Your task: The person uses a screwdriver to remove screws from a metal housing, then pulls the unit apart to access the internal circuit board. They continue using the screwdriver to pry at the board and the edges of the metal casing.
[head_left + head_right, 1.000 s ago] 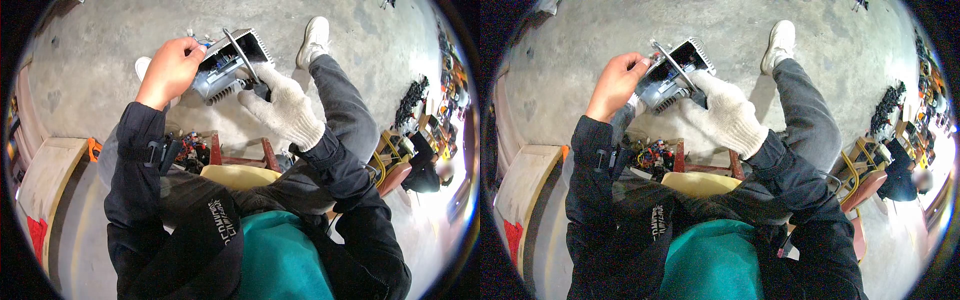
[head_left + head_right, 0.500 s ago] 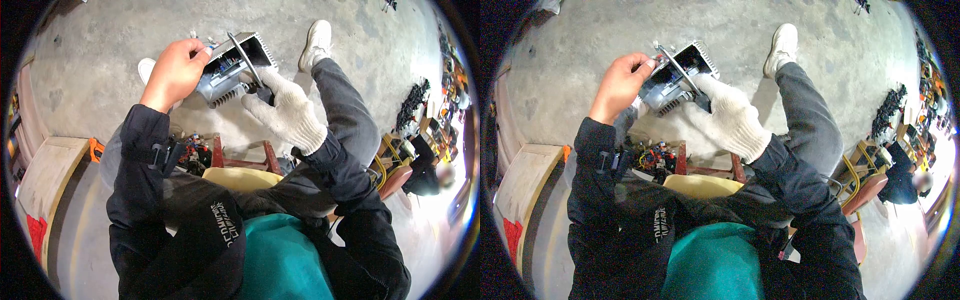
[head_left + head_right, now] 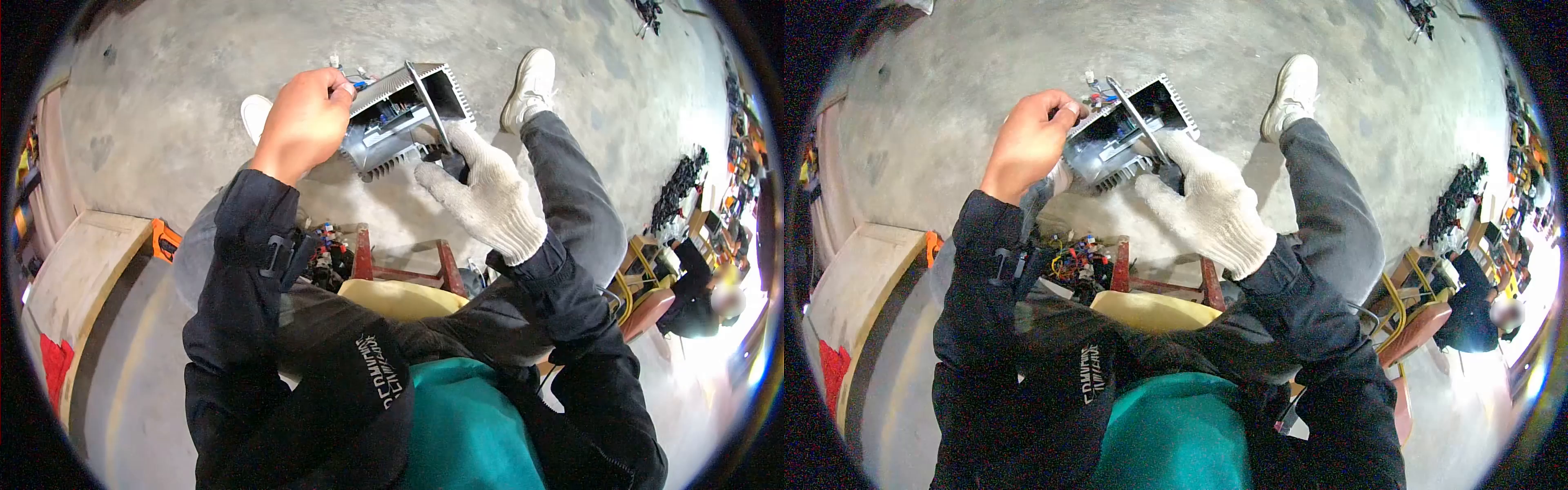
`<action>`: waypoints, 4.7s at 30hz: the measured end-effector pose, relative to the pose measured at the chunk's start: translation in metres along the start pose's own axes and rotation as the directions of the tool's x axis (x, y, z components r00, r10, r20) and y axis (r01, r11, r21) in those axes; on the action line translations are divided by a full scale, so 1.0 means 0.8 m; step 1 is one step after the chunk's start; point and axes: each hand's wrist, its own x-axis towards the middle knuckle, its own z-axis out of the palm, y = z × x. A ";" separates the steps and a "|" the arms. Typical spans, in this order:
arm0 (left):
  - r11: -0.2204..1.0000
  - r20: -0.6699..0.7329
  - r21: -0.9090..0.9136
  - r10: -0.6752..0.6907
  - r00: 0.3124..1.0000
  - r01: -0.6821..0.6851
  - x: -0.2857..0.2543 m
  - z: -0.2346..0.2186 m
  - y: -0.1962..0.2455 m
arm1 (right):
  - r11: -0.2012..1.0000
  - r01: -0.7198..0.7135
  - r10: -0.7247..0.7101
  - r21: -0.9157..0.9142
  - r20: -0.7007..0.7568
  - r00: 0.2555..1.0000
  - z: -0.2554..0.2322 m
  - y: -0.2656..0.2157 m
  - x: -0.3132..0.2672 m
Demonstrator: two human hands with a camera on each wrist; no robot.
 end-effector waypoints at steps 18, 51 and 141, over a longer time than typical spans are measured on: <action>0.993 0.063 0.080 -0.087 0.994 0.082 -0.004 -0.007 0.003 | 1.000 0.007 -0.006 -0.028 0.024 1.000 0.001 -0.006 0.002; 0.964 0.110 0.243 -0.134 0.985 0.104 -0.003 -0.011 0.005 | 0.980 -0.199 0.196 0.017 0.093 0.976 0.004 -0.009 0.003; 0.959 -0.044 0.098 0.273 0.961 -0.267 -0.010 -0.003 0.001 | 0.998 0.014 -0.019 -0.060 -0.088 0.996 0.014 0.020 0.011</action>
